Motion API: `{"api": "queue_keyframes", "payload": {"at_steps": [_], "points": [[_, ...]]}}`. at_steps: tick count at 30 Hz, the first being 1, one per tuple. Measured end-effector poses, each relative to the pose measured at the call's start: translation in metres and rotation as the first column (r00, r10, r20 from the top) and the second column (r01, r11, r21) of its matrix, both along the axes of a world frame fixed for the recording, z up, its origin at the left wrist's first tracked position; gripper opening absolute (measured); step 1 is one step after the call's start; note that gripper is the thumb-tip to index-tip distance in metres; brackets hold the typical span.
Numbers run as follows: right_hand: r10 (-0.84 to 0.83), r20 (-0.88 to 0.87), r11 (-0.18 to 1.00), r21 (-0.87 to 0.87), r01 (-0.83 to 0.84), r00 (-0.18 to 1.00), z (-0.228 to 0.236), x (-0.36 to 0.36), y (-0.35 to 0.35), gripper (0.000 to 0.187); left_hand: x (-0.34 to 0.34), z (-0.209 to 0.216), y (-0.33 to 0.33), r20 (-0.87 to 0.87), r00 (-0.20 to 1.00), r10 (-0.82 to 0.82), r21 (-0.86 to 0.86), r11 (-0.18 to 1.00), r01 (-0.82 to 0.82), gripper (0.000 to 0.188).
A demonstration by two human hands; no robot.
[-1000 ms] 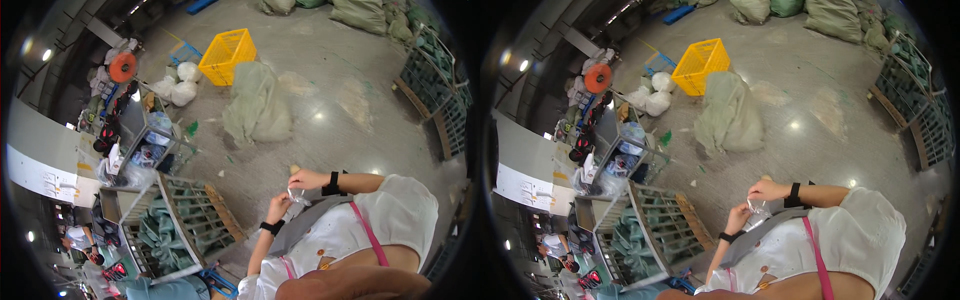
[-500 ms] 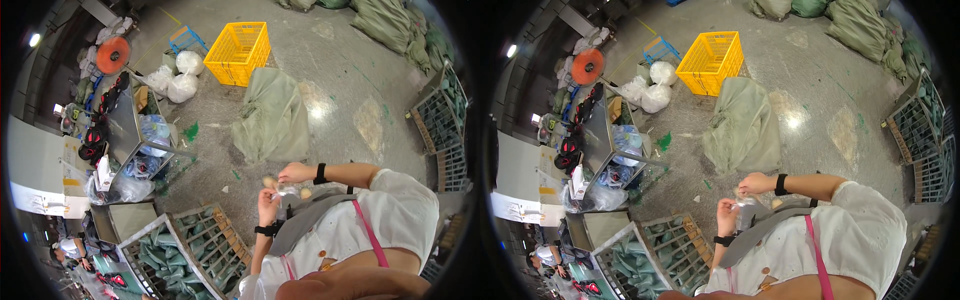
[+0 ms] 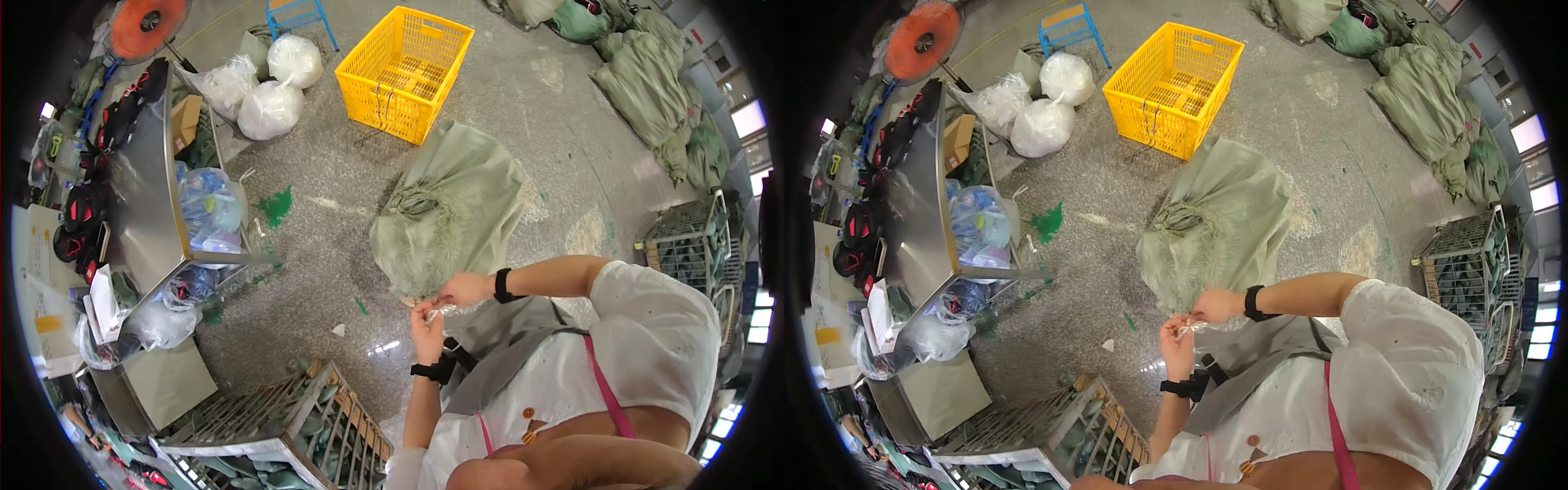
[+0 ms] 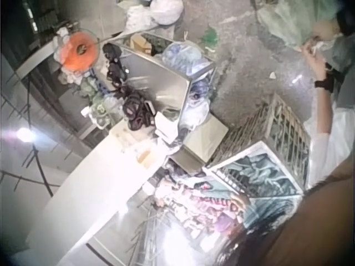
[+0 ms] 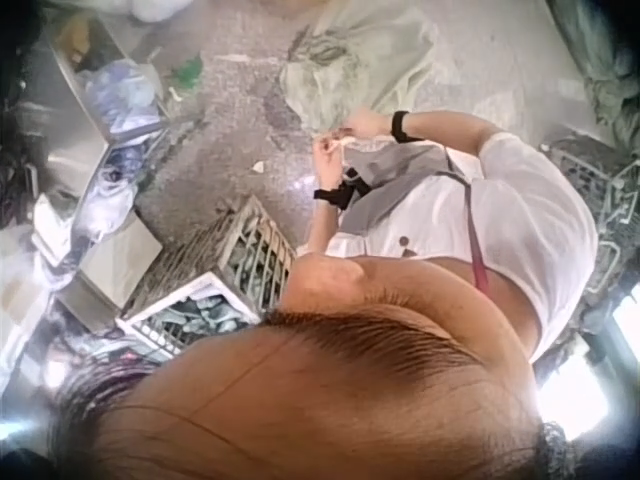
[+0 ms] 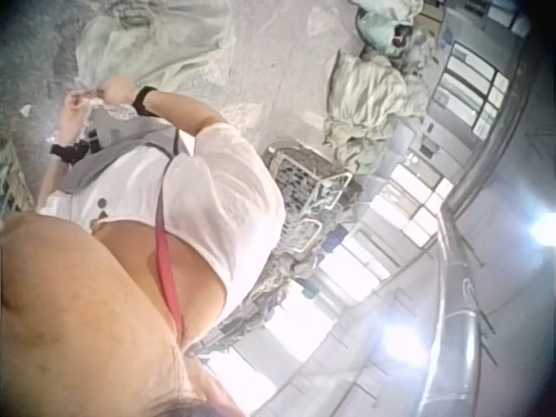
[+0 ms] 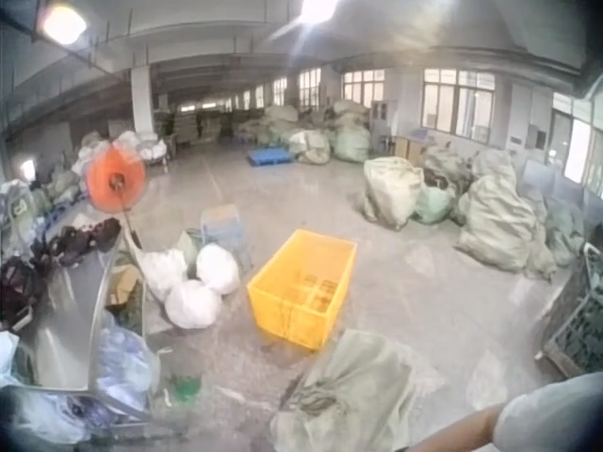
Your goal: Organizing and preparing shoe uppers and liners on a workstation in a factory assembly area.
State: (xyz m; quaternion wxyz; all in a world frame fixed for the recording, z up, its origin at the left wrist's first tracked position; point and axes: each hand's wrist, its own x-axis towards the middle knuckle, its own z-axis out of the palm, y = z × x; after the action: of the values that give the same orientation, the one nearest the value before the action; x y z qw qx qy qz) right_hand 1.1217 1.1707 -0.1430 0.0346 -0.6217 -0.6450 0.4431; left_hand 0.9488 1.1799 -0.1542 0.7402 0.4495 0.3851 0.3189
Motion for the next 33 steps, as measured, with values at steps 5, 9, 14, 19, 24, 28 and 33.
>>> {"api": "queue_keyframes", "payload": {"at_steps": [5, 9, 14, 19, 24, 28, 33], "points": [[0.234, -0.263, 0.944, -0.17, -0.283, 0.936, -0.035, -0.002, 0.035, 0.025, -0.002, -0.037, 0.028, -0.125, 0.962, 0.244, -0.178, 0.948, -0.264, 0.014], [0.31, -0.121, 0.934, -0.144, -0.326, 0.943, -0.152, 0.071, 0.059, 0.032, -0.01, -0.066, 0.037, -0.301, 0.943, 0.14, -0.306, 0.923, -0.234, 0.016], [0.436, 0.515, 0.897, -0.182, -0.403, 0.738, -0.242, 0.178, 0.099, 0.045, 0.026, -0.117, 0.026, -0.7, 0.699, -0.146, 0.103, 0.948, 0.302, 0.024], [0.566, 0.525, 0.825, -0.349, -0.446, 0.636, -0.253, 0.251, 0.064, 0.03, 0.112, -0.2, 0.016, -0.757, 0.562, -0.334, 0.097, 0.793, 0.601, 0.051], [0.695, 0.335, 0.705, -0.491, -0.512, 0.636, -0.166, 0.347, -0.018, 0.028, 0.266, -0.226, 0.046, -0.687, 0.694, -0.214, 0.117, 0.91, 0.397, 0.076], [0.599, 0.461, 0.756, -0.594, -0.274, 0.655, -0.109, 0.409, -0.042, 0.038, 0.301, -0.258, 0.066, -0.875, 0.102, -0.474, -0.222, 0.578, 0.786, 0.073], [0.264, 0.766, 0.919, -0.384, 0.087, 0.585, -0.126, 0.528, -0.048, 0.057, 0.289, -0.27, 0.083, -0.956, -0.009, -0.292, -0.174, 0.546, 0.819, 0.024]]}}
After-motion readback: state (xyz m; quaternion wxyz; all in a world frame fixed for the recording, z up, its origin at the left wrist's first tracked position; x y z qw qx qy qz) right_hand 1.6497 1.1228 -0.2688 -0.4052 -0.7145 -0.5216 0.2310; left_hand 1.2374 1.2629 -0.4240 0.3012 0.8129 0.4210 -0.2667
